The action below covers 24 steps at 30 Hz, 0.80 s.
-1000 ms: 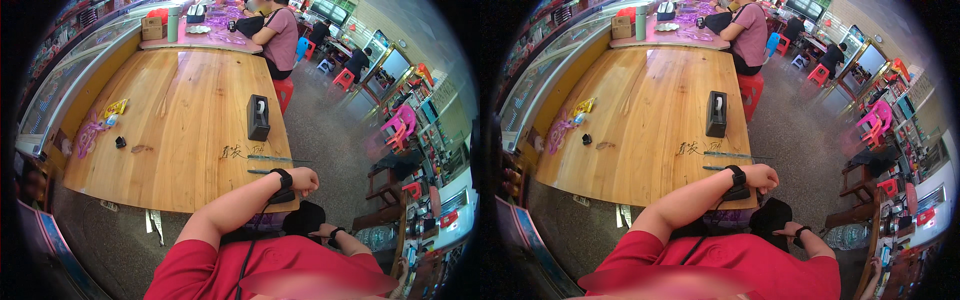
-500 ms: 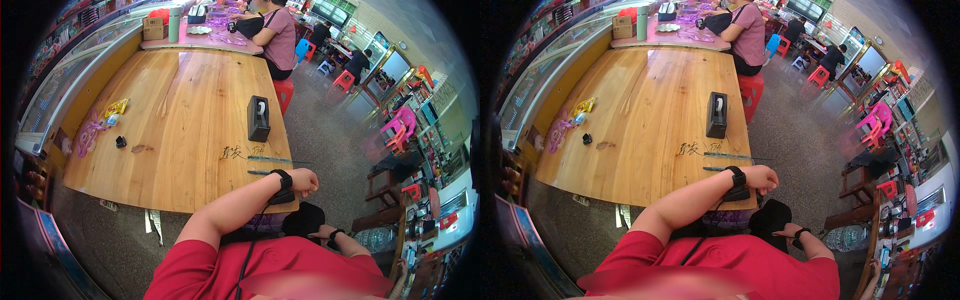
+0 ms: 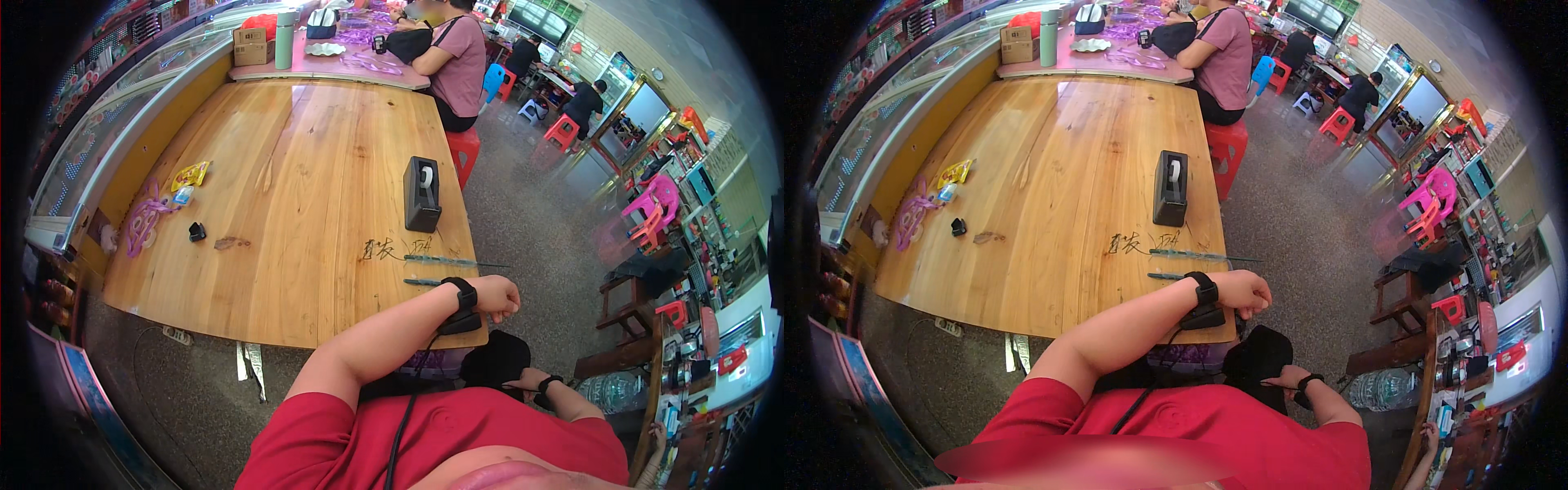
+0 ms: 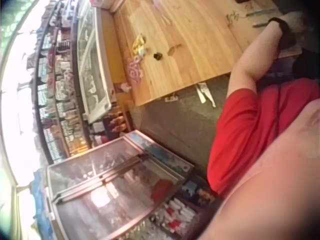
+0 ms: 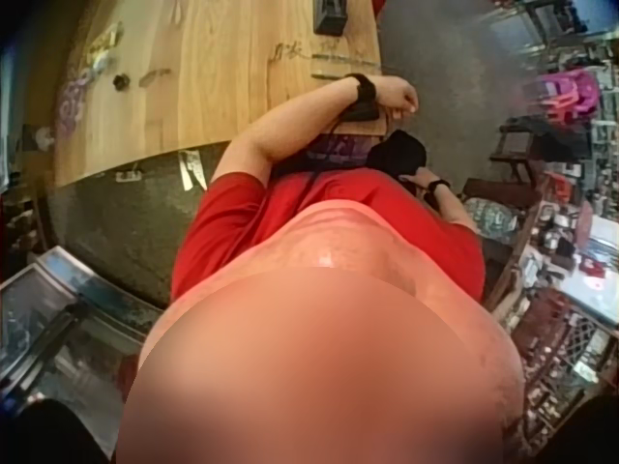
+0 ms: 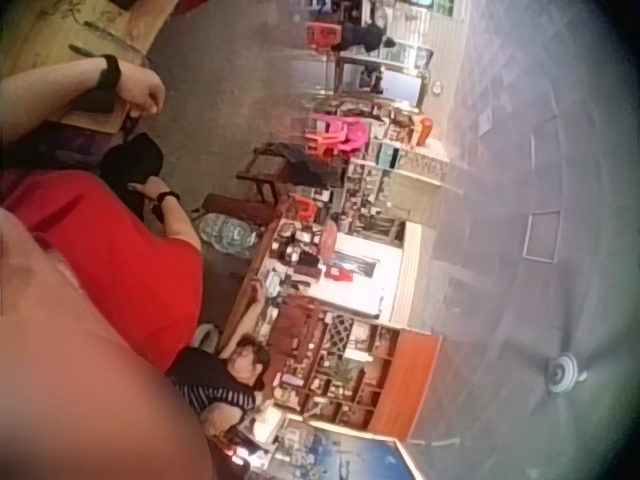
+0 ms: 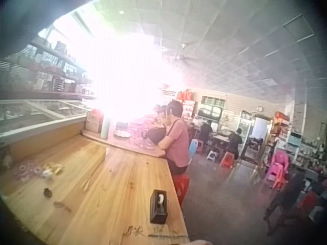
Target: Measuring and cutting purple elastic ribbons against a ruler at a factory workbench.
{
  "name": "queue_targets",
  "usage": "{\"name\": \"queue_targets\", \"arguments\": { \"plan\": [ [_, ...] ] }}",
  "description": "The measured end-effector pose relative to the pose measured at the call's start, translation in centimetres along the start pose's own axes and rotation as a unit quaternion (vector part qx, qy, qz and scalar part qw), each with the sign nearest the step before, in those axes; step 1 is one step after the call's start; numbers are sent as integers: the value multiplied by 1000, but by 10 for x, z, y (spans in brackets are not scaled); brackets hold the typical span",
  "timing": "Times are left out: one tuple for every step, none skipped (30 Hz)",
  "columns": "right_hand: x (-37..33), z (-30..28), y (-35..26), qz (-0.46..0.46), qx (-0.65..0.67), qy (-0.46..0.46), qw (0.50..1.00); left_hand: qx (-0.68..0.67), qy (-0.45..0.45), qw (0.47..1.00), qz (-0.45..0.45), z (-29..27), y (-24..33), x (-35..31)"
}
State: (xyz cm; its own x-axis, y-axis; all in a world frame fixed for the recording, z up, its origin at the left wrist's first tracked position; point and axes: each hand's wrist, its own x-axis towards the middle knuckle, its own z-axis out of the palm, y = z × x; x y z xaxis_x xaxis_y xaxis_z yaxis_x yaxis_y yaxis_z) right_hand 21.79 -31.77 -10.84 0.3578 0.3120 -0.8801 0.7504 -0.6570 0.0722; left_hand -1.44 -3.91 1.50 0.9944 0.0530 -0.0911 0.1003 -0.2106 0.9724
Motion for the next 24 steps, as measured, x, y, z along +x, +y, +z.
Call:
{"name": "queue_targets", "arguments": {
  "plan": [
    [-1,0,-1,1,-5,3,1000,-5,-2,1000,-2,0,0,0],
    [-1,0,-1,1,-11,6,1000,-5,-1,1000,-2,0,0,-1],
    [2,1,1,1,-11,6,1000,-6,4,1000,4,0,0,-2],
    [5,2,3,0,-11,5,1000,-8,9,1000,11,1,-1,-2],
    [6,3,4,-1,-10,5,1000,-7,9,1000,11,2,-1,-1],
    [7,3,6,-1,-9,5,1000,-11,7,1000,8,2,-1,0],
    [2,2,2,-1,-8,9,1000,-16,7,1000,6,2,-1,-1],
    [-1,1,-1,-1,-6,13,1000,-17,8,1000,7,2,-2,-2],
    [2,2,2,-1,-8,13,1000,-9,11,1000,9,1,-3,-3],
    [4,3,5,-10,0,7,1000,0,11,1000,11,1,-2,-2],
    [5,3,7,-20,8,0,1000,1,9,1000,12,1,-1,0],
    [5,4,9,-19,9,1,1000,-2,5,1000,12,2,0,2],
    [-3,1,1,-19,4,8,1000,-8,4,1000,12,2,-1,1],
    [-7,0,-3,-18,-1,15,1000,-9,6,1000,11,1,-3,0],
    [-5,1,-4,-19,-3,14,1000,-6,9,1000,10,1,-5,-1],
    [-4,1,-2,-17,0,12,1000,-2,11,1000,12,1,-3,-1],
    [-3,1,0,-16,4,9,1000,-2,10,1000,12,1,-2,0],
    [-4,1,0,-16,4,9,1000,-8,8,1000,11,1,-1,0],
    [-4,1,0,-16,7,10,1000,-14,7,1000,9,1,-1,-1],
    [-4,1,0,-17,9,12,1000,-15,8,1000,9,1,-3,-1],
    [-2,1,1,-17,8,11,1000,-14,10,1000,11,1,-4,-1],
    [1,2,3,-20,8,10,1000,-13,12,1000,14,1,-4,0],
    [3,2,5,-22,7,9,1000,-13,11,1000,14,1,-5,1],
    [5,3,6,-21,7,9,1000,-15,7,1000,12,1,-5,1]
  ]
}}
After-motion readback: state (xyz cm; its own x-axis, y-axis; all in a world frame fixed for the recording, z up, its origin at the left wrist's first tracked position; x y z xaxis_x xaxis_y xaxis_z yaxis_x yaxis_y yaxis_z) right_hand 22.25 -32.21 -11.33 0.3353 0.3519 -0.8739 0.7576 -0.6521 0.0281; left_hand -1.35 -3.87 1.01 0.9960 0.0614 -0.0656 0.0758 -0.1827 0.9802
